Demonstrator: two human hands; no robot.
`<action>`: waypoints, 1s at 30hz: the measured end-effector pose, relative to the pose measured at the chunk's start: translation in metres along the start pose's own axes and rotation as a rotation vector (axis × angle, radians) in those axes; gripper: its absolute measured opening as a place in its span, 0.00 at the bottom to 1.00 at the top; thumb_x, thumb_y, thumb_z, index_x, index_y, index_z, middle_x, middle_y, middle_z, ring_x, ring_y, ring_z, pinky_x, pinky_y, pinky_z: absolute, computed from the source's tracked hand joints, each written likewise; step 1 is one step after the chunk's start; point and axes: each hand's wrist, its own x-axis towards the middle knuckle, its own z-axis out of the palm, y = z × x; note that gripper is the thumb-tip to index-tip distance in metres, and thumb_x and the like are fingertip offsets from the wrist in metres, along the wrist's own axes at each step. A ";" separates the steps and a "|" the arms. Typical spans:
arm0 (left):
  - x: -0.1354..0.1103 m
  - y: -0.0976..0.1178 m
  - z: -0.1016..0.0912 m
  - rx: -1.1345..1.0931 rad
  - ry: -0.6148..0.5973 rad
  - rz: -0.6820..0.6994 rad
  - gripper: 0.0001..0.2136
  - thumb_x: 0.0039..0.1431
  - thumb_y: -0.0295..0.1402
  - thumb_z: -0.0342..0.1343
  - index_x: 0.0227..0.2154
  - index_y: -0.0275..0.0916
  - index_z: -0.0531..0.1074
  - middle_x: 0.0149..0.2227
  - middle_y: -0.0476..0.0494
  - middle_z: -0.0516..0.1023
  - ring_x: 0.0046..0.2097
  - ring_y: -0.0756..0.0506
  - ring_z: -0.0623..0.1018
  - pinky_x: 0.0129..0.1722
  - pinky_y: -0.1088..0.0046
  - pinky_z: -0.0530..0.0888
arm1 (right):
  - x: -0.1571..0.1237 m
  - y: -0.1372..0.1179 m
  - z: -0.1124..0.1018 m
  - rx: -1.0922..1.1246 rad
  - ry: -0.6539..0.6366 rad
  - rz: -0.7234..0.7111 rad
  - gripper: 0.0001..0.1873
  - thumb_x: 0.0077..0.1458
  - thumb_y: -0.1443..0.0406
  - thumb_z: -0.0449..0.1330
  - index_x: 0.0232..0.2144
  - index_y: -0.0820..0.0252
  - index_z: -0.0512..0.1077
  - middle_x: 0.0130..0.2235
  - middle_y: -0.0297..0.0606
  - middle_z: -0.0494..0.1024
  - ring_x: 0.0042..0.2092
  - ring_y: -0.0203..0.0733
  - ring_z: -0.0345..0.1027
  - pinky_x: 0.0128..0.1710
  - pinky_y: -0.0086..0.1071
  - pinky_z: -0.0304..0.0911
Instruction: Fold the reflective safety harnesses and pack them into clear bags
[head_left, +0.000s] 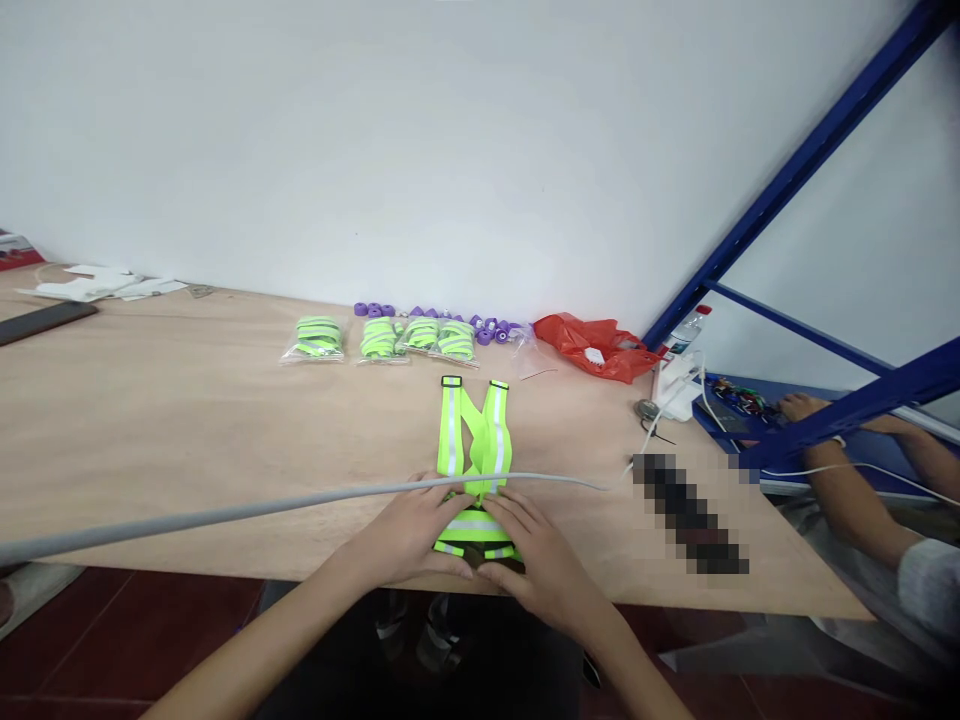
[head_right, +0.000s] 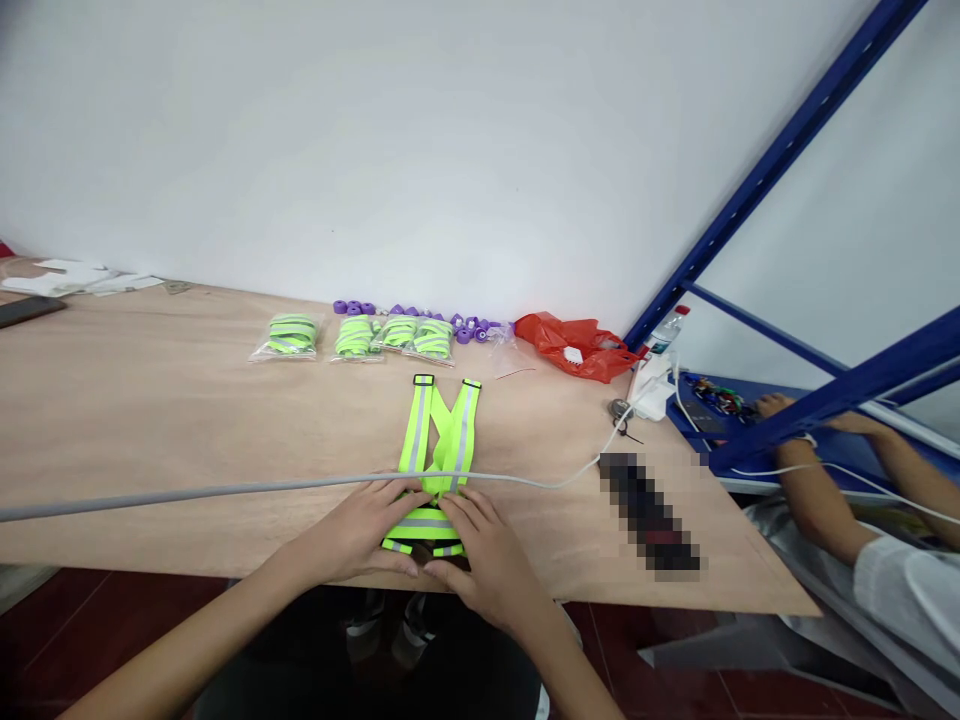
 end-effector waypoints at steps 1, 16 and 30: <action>0.000 0.001 0.000 -0.012 -0.001 -0.006 0.37 0.56 0.59 0.60 0.62 0.40 0.67 0.58 0.34 0.73 0.59 0.33 0.71 0.58 0.53 0.69 | 0.000 0.000 -0.001 0.015 -0.007 0.009 0.33 0.59 0.60 0.66 0.64 0.61 0.66 0.63 0.50 0.72 0.66 0.54 0.60 0.64 0.52 0.63; -0.003 0.007 0.002 -0.202 0.008 -0.098 0.28 0.60 0.46 0.64 0.61 0.47 0.69 0.54 0.41 0.74 0.55 0.38 0.74 0.55 0.60 0.70 | -0.002 -0.008 0.002 0.251 0.059 0.146 0.27 0.53 0.66 0.67 0.55 0.57 0.68 0.56 0.47 0.74 0.58 0.54 0.66 0.60 0.51 0.64; -0.003 0.017 0.000 -0.068 -0.009 -0.065 0.34 0.55 0.47 0.68 0.63 0.46 0.67 0.64 0.38 0.71 0.65 0.34 0.70 0.64 0.52 0.65 | -0.004 -0.012 -0.010 0.328 -0.034 0.094 0.30 0.52 0.70 0.65 0.57 0.56 0.66 0.59 0.47 0.71 0.62 0.53 0.62 0.63 0.51 0.60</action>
